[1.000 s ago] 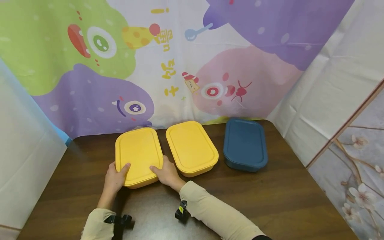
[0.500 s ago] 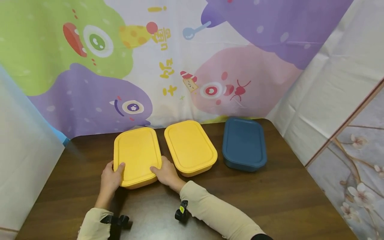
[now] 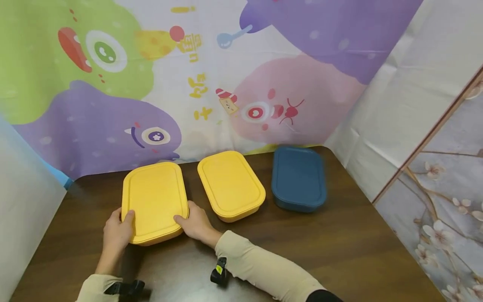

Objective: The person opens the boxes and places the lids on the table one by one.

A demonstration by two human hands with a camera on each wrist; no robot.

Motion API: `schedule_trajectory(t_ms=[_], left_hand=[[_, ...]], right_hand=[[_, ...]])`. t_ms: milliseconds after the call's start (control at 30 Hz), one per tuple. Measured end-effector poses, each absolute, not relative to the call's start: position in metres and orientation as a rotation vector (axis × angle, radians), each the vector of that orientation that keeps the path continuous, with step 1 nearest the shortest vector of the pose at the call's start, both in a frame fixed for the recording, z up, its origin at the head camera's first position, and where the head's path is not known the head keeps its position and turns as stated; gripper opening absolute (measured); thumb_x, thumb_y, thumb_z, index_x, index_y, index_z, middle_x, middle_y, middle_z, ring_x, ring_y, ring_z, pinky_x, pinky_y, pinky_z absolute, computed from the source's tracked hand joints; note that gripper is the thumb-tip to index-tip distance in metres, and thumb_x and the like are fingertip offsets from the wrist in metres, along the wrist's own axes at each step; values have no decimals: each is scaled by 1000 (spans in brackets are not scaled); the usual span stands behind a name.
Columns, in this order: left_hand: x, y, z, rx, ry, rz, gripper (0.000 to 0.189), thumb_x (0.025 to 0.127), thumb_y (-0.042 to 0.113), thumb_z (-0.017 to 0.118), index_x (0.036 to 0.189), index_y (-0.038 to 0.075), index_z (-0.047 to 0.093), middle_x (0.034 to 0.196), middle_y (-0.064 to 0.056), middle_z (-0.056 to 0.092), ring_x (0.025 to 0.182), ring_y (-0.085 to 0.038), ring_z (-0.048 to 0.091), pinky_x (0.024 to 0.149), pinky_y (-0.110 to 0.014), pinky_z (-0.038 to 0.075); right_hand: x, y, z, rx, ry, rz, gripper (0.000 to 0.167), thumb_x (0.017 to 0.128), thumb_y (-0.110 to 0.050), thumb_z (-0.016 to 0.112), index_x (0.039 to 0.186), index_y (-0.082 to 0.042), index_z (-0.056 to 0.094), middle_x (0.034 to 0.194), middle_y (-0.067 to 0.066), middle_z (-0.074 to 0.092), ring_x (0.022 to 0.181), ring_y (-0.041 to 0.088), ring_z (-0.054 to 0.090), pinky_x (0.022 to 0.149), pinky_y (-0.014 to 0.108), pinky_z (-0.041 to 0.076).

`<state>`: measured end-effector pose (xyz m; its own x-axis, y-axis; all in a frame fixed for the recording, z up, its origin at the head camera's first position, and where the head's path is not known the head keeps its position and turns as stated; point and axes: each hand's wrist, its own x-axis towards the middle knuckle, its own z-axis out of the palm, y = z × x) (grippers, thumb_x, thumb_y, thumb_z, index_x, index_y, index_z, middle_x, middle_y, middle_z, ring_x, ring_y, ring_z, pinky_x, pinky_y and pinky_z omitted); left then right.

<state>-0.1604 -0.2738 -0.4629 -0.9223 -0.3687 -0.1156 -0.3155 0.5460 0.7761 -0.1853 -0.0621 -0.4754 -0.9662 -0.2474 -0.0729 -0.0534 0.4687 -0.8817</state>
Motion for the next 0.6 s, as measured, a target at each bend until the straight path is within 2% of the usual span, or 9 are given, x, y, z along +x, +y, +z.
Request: schedule_trajectory(t_ms=[400, 600], left_hand=[[-149, -297, -461, 664, -2684, -1300, 58, 104, 31, 32, 144, -11, 33, 132, -36, 47, 112, -43, 47, 92, -52, 38], [-143, -306, -465, 692, -2693, -1300, 59, 104, 31, 29, 145, -11, 31, 136, -37, 43, 117, -46, 44, 97, -57, 36]], right_hand=[[-176, -84, -474, -314, 2533, -1479, 43, 90, -32, 68, 124, -8, 56, 104, 2, 67, 93, 7, 62, 79, 20, 50], [-172, -92, -477, -319, 2545, -1439, 43, 89, -35, 68, 122, -9, 57, 104, 0, 66, 94, 7, 60, 79, 21, 49]])
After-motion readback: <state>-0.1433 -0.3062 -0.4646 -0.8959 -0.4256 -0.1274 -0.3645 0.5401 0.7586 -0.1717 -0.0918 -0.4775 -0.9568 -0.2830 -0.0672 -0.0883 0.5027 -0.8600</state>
